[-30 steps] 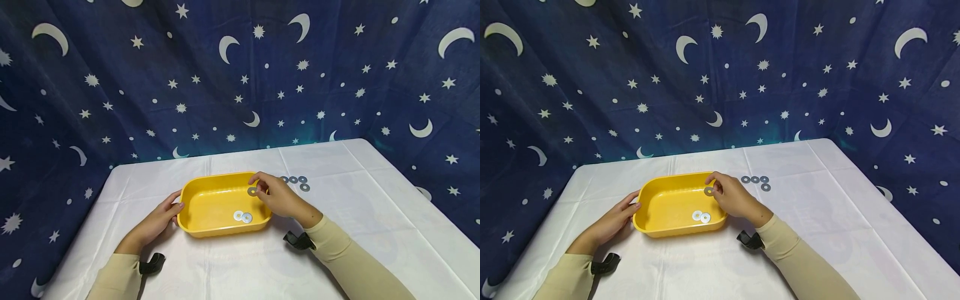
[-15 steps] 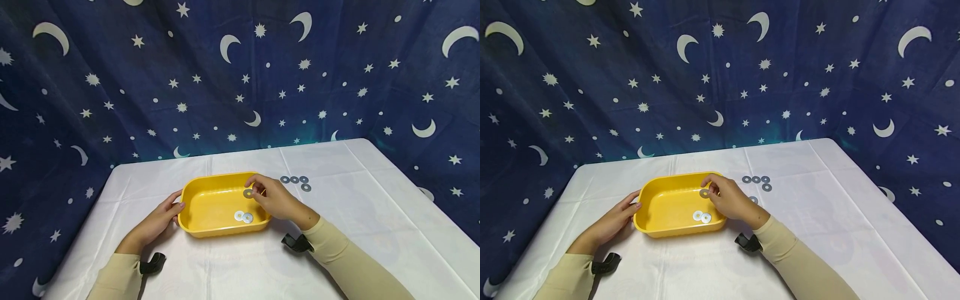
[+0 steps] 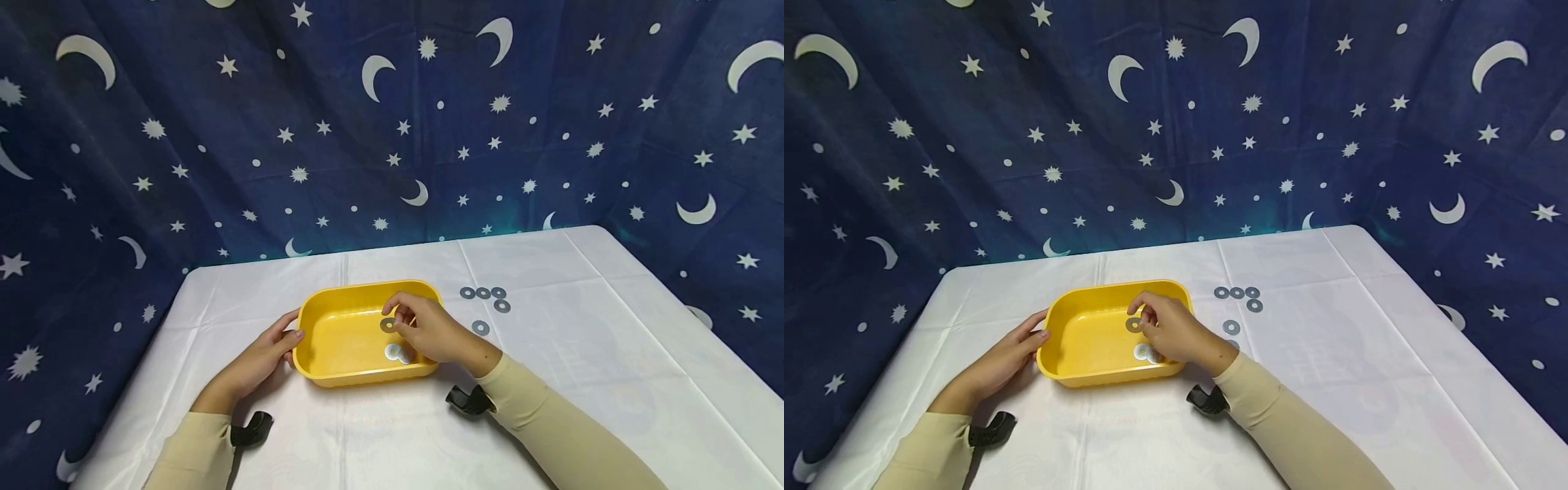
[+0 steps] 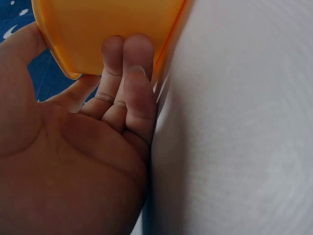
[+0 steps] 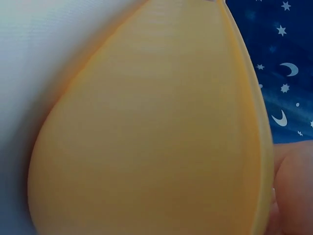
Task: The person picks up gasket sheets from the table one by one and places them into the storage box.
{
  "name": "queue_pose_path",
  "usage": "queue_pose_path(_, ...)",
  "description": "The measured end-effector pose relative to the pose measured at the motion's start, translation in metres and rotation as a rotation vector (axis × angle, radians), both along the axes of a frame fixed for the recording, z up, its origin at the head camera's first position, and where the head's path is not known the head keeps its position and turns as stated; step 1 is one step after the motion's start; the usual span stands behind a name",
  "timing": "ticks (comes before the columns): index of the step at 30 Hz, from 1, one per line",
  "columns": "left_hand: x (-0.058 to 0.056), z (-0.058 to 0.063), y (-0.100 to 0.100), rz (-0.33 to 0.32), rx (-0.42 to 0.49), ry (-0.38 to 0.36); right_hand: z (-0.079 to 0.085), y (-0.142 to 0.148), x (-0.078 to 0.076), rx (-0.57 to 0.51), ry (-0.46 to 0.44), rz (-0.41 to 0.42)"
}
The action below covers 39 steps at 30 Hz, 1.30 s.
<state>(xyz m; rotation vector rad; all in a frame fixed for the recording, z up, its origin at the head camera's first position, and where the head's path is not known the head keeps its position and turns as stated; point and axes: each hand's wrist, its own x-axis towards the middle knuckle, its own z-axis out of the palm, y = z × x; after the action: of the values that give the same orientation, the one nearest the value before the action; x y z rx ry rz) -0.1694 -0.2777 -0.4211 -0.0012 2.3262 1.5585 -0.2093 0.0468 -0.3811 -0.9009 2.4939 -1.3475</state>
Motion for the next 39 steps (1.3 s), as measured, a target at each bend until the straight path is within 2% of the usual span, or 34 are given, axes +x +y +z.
queue_pose_path(7,0.000,0.002,0.000,-0.018,-0.007,0.010,-0.002,-0.007,-0.001,-0.034,-0.095,0.045)
queue_pose_path(16,0.000,-0.001,0.000,-0.003,-0.024,0.003,-0.008,-0.015,-0.005,-0.026,-0.133,0.053)
queue_pose_path(26,-0.001,0.000,0.000,0.000,-0.034,0.004,-0.013,-0.023,-0.010,0.087,-0.171,0.059)
queue_pose_path(35,-0.001,-0.003,0.000,0.011,-0.028,-0.007,-0.014,-0.023,-0.012,0.196,-0.123,0.030)
queue_pose_path(39,-0.001,-0.001,-0.001,-0.004,-0.027,0.001,-0.013,-0.024,-0.011,0.202,-0.152,0.031)
